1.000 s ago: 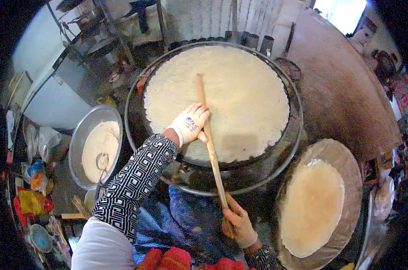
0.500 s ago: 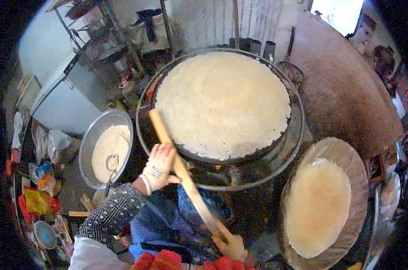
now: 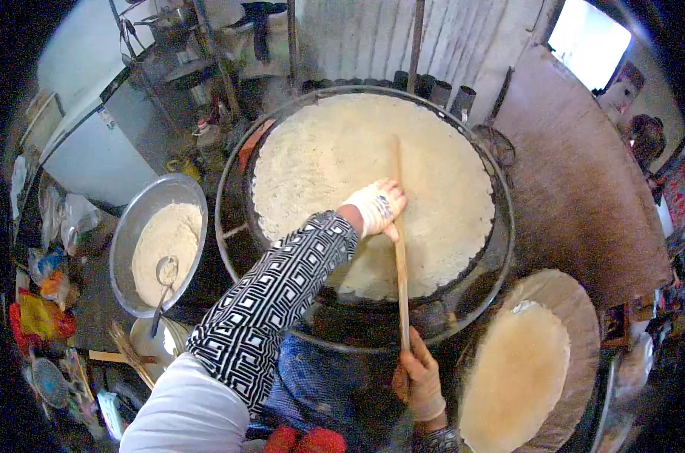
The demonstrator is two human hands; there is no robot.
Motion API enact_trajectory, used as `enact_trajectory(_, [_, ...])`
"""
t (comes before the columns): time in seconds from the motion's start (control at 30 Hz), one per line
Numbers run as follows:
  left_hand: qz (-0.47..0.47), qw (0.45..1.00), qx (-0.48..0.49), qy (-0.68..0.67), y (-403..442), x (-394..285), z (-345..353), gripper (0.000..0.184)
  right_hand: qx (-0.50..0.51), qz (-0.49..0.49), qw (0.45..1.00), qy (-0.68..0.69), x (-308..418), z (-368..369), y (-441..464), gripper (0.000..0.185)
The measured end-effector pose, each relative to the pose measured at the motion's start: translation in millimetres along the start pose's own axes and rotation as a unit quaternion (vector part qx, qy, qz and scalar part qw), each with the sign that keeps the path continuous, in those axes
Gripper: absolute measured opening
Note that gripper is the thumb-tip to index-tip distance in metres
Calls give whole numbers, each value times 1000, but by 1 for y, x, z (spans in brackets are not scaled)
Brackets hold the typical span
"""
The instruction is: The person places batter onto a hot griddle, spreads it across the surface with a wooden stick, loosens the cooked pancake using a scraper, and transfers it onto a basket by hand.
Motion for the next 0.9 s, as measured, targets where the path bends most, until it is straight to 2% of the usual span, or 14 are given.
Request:
enact_trajectory(0.03, [-19, 999, -37, 2, -10, 11, -4, 92, 12, 6, 1000, -10, 3, 3, 7, 59])
enact_trajectory(0.27, [-110, 993, -29, 22, -69, 52, -25, 91, 85, 25, 994, -68, 12, 38, 15, 58])
enact_trajectory(0.43, [-131, 989, -58, 27, -161, 60, -52, 94, 108, 13, 985, -136, -23, 66, -7, 59])
enact_trajectory(0.47, [-139, 988, -65, 26, -183, 58, -56, 97, 96, 4, 978, -185, -29, 70, -16, 59])
enact_trajectory(0.53, [-157, 984, -76, 38, -227, 51, -66, 100, 121, -105, 951, -266, -63, 62, -10, 60])
enact_trajectory(0.63, [-184, 977, -87, 59, -288, 23, -82, 108, 132, -218, 894, -368, -86, 50, -35, 61])
enact_trajectory(0.7, [-184, 979, -81, 44, -315, -8, -93, 110, 126, -249, 866, -416, -83, 38, -69, 60])
enact_trajectory(0.73, [-171, 978, -111, 35, -313, -24, -100, 111, 97, -204, 873, -433, -89, 25, -83, 58])
enact_trajectory(0.83, [-117, 978, -162, -52, -258, -75, -113, 103, -23, -259, 865, -429, -118, -37, -116, 59])
enact_trajectory(0.9, [-36, 978, -174, -105, -207, -103, -96, 99, -97, -294, 901, -304, -155, -73, -132, 61])
Point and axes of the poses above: each hand's wrist, its own y-axis towards the middle knuckle, its own z-axis out of the palm, x = y × z, the point moved 4 cm from there along y, towards the middle knuckle, and after that the axes turned 15 degrees about -x, right-handed, at the moved point
